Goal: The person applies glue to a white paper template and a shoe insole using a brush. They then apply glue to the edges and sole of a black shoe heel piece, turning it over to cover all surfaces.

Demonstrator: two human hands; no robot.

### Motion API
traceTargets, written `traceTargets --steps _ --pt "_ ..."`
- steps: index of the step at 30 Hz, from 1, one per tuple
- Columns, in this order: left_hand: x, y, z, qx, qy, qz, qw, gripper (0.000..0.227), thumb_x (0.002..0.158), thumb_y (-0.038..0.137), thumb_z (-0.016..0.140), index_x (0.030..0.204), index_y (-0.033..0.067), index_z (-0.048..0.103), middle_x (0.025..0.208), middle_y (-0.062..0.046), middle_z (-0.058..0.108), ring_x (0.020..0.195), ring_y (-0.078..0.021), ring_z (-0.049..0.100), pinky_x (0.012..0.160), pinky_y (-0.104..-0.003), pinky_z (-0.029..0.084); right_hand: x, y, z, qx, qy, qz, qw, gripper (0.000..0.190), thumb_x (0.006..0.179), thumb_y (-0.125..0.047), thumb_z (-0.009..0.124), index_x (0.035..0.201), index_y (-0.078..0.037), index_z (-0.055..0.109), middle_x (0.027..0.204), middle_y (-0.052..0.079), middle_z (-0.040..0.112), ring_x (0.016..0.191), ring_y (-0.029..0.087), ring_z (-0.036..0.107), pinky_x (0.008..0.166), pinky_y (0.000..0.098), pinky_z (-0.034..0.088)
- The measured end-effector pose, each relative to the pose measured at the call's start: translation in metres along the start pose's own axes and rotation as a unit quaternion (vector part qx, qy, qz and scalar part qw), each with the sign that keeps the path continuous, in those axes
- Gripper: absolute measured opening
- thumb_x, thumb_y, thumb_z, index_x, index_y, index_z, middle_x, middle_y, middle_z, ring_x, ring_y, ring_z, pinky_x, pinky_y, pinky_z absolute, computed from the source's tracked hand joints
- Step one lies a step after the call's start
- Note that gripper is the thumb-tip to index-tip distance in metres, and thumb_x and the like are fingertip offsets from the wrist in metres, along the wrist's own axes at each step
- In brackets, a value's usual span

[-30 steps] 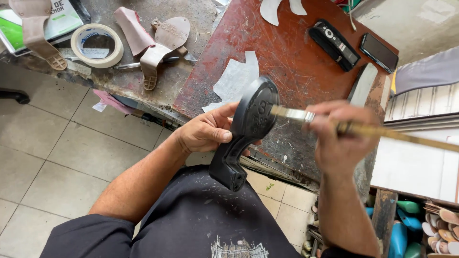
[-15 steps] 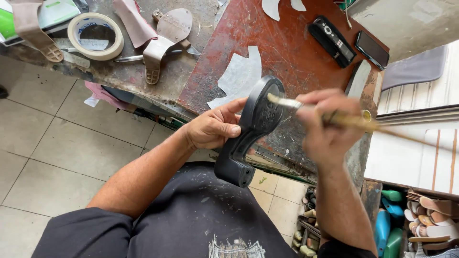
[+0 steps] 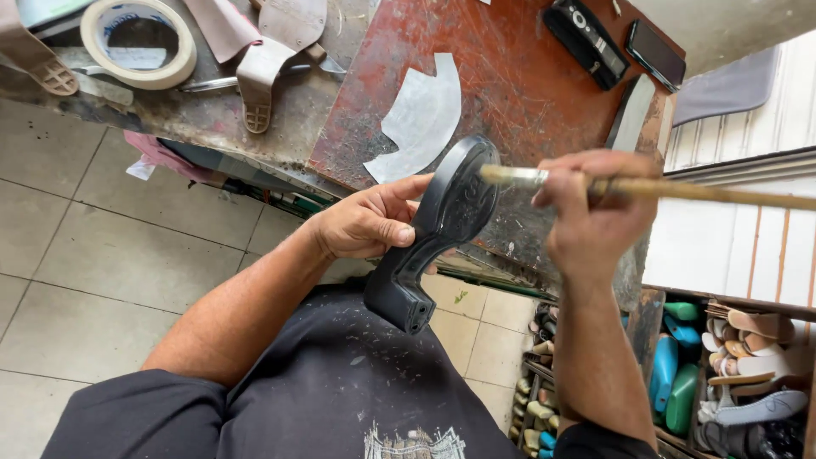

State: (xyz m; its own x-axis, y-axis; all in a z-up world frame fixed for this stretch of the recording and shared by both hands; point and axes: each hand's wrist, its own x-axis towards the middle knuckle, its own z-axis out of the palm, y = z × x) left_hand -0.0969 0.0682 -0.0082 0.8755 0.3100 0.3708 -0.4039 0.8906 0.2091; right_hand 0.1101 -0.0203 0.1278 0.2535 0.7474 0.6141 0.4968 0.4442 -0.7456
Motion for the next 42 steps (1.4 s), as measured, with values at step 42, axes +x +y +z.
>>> traceTargets --steps 42 --pt "0.078 -0.054 -0.013 0.128 0.081 0.083 0.985 0.079 0.091 -0.004 0.062 0.161 0.0189 0.034 0.139 -0.034 0.056 0.123 -0.0525 0.061 0.097 -0.070 0.055 -0.029 0.052 -0.160 0.023 -0.014 0.005 1.000 0.020 0.094 -0.005 0.071 0.085 -0.008 0.054 0.098 0.021 0.068 0.065 0.026 0.070 0.053 0.0295 0.061"
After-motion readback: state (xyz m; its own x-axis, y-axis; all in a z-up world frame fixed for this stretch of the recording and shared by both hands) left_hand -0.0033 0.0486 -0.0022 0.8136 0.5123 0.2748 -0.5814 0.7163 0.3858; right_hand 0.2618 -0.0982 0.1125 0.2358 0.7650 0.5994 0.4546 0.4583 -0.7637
